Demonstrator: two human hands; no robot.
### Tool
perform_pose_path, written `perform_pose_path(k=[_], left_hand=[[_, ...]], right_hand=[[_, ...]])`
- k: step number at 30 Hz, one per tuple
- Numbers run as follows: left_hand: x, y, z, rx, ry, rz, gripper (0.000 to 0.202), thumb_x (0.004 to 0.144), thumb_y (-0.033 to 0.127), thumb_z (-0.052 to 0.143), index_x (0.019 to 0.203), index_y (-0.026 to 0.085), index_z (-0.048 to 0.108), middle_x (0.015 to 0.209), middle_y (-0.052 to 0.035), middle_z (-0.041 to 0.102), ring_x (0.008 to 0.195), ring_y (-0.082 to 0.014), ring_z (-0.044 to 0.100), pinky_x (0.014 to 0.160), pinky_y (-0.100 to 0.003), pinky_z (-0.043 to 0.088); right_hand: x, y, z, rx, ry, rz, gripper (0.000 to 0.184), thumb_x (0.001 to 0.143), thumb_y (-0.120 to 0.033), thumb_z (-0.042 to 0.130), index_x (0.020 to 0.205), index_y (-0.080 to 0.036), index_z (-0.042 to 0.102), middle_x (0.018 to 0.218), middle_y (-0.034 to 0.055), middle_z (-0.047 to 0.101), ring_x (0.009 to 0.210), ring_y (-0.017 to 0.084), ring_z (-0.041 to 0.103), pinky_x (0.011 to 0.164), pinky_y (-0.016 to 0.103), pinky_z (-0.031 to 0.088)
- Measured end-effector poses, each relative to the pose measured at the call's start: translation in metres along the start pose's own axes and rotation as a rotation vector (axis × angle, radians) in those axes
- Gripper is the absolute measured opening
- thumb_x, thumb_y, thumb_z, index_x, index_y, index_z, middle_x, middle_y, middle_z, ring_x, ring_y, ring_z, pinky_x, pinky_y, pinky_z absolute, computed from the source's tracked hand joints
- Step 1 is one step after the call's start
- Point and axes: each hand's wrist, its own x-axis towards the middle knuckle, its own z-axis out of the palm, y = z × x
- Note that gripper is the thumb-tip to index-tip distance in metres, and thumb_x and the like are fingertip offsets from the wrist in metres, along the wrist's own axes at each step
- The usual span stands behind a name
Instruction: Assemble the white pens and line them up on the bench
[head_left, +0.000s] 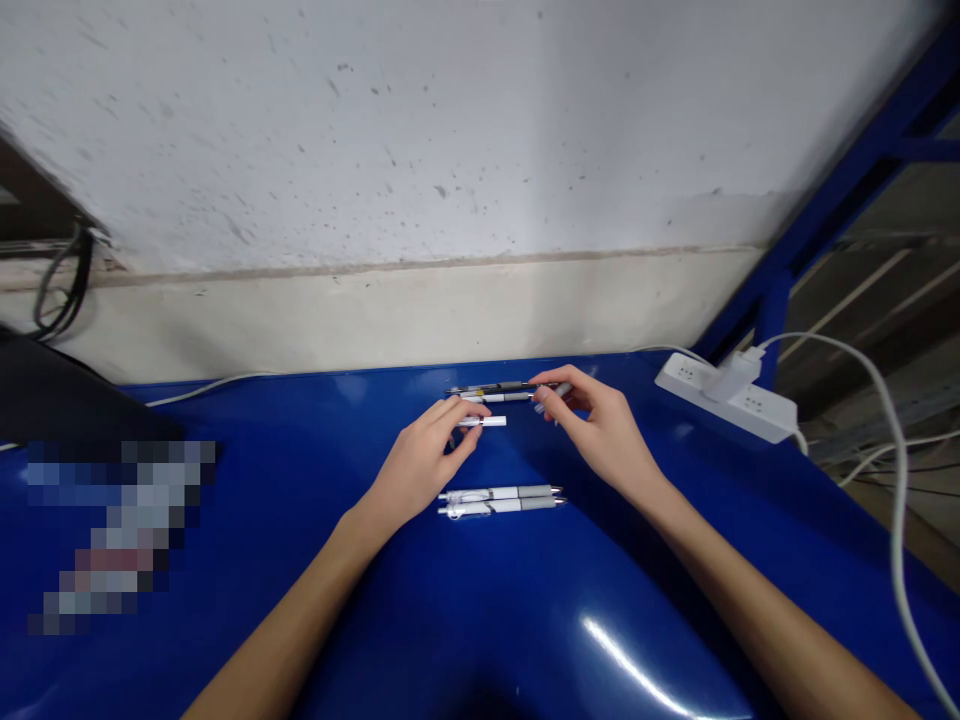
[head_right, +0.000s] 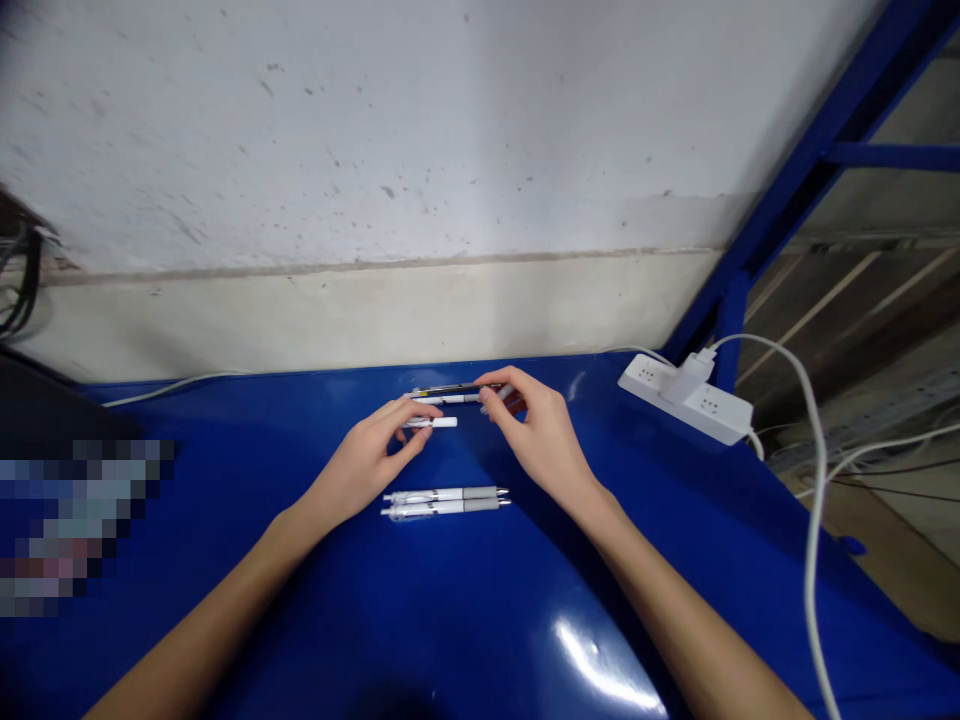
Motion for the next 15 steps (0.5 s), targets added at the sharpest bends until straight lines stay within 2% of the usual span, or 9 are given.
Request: perform_pose_path(k=[8, 15], left_hand=[[-0.0008, -0.0008, 0.0007, 0.020, -0.006, 0.005, 0.022, 0.109, 0.029, 0.049, 0.120, 0.026, 0.067, 0.123, -0.0033, 0.070, 0.108, -0.0204, 0.066, 0.091, -0.035, 0.055], [-0.0007, -0.0012, 0.0012, 0.018, -0.010, 0.012, 0.020, 0.109, 0.028, 0.049, 0.120, 0.027, 0.066, 0.123, -0.0029, 0.070, 0.115, -0.0215, 0.065, 0.098, -0.037, 0.054]], right_hand=[[0.0001, -0.0014, 0.0003, 0.001, 0.000, -0.002, 0.018, 0.099, -0.034, 0.064, 0.107, -0.022, 0.073, 0.082, 0.0018, 0.073, 0.074, 0.018, 0.069, 0.073, 0.031, 0.053], [-0.0006, -0.0009, 0.0006, -0.002, -0.001, -0.006, 0.017, 0.099, -0.034, 0.064, 0.107, -0.022, 0.073, 0.082, 0.0009, 0.073, 0.075, 0.017, 0.070, 0.074, 0.030, 0.052]])
